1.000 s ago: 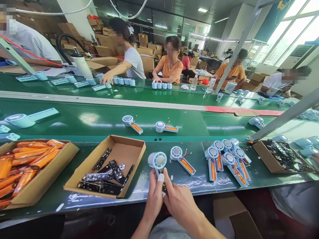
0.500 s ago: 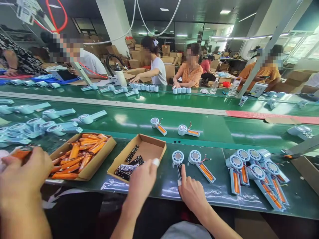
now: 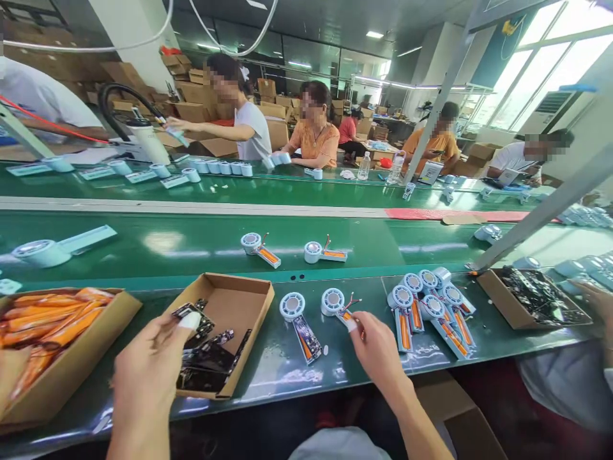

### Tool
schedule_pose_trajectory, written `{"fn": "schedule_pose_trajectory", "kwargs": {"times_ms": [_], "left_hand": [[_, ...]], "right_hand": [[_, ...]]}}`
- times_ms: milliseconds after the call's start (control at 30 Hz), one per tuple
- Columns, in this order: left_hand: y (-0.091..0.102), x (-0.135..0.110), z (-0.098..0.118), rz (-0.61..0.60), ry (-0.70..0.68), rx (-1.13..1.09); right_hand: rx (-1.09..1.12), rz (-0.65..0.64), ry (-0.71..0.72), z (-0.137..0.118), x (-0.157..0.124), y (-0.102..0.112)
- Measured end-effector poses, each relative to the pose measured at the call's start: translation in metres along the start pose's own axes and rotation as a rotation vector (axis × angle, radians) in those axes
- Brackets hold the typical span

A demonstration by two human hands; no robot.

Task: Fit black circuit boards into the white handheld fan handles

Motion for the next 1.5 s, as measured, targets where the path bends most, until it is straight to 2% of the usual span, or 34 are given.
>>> {"fn": "schedule_pose_trajectory", "kwargs": {"times_ms": [67, 100, 167, 233, 367, 433, 500, 600, 667, 767, 833, 900, 967, 1067, 1133, 1233, 1333, 1500], "left_hand": [[-0.008, -0.023, 0.010, -0.078, 0.040, -0.186], [-0.020, -0.040, 0.020, -0.222, 0.018, -0.226], [-0.039, -0.078, 0.040, -0.382, -0.036, -0.309], [-0.064, -0.121, 0.054, -0.581, -0.033, -0.391], [-0.116, -0.195, 0.059, -0.948, 0.031, -0.492], [-0.133, -0.211, 0.053, -1.009, 0.034, -0.482], [-0.141, -0.213, 0.043, -1.007, 0.033, -0.465], [-0.137, -0.200, 0.021, -0.950, 0.053, -0.409], [-0.126, -0.186, 0.006, -0.884, 0.088, -0.348], [-0.107, -0.173, -0.007, -0.841, 0.132, -0.294], [-0.101, -0.171, -0.007, -0.841, 0.124, -0.287], [-0.100, -0.173, -0.003, -0.824, 0.115, -0.290], [-0.104, -0.176, 0.002, -0.794, 0.092, -0.282], [-0.114, -0.177, 0.014, -0.757, -0.025, -0.226], [-0.119, -0.175, 0.023, -0.758, -0.095, -0.205], [-0.123, -0.172, 0.033, -0.780, -0.141, -0.224], [-0.123, -0.171, 0.036, -0.789, -0.159, -0.237], [-0.117, -0.171, 0.034, -0.792, -0.150, -0.214]], "right_hand": [[0.011, 0.038, -0.013, 0.010, 0.010, 0.003], [0.014, 0.034, -0.009, 0.012, 0.015, 0.000], [0.013, 0.024, -0.001, 0.010, 0.023, -0.012], [0.004, 0.035, -0.006, 0.008, 0.027, -0.023], [0.106, 0.096, 0.045, 0.004, 0.024, -0.028], [0.264, 0.136, 0.036, 0.009, 0.021, -0.024], [0.418, 0.140, -0.061, 0.021, 0.018, -0.021], [0.492, 0.111, -0.181, 0.032, 0.008, -0.020], [0.406, 0.089, -0.089, 0.025, -0.001, -0.017], [0.198, -0.016, 0.161, 0.002, -0.015, -0.017], [0.118, -0.103, 0.265, -0.010, -0.022, -0.022], [0.142, -0.137, 0.270, -0.013, -0.022, -0.026], [0.257, -0.119, 0.173, -0.008, -0.016, -0.029], [0.464, -0.108, -0.036, 0.005, -0.009, -0.035], [0.532, -0.109, -0.080, 0.008, -0.008, -0.037], [0.478, -0.111, 0.078, -0.001, -0.013, -0.034], [0.292, -0.130, 0.266, -0.013, -0.020, -0.035], [0.122, -0.140, 0.256, -0.013, -0.017, -0.041]]}}
Point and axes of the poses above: each hand's wrist, its own x-axis towards the middle knuckle, its own y-axis out of the back of the hand, z = x × y, the point moved 6 cm from there along x, towards the middle knuckle, and after that the axes turned 9 degrees about x, right-handed, at the moved point
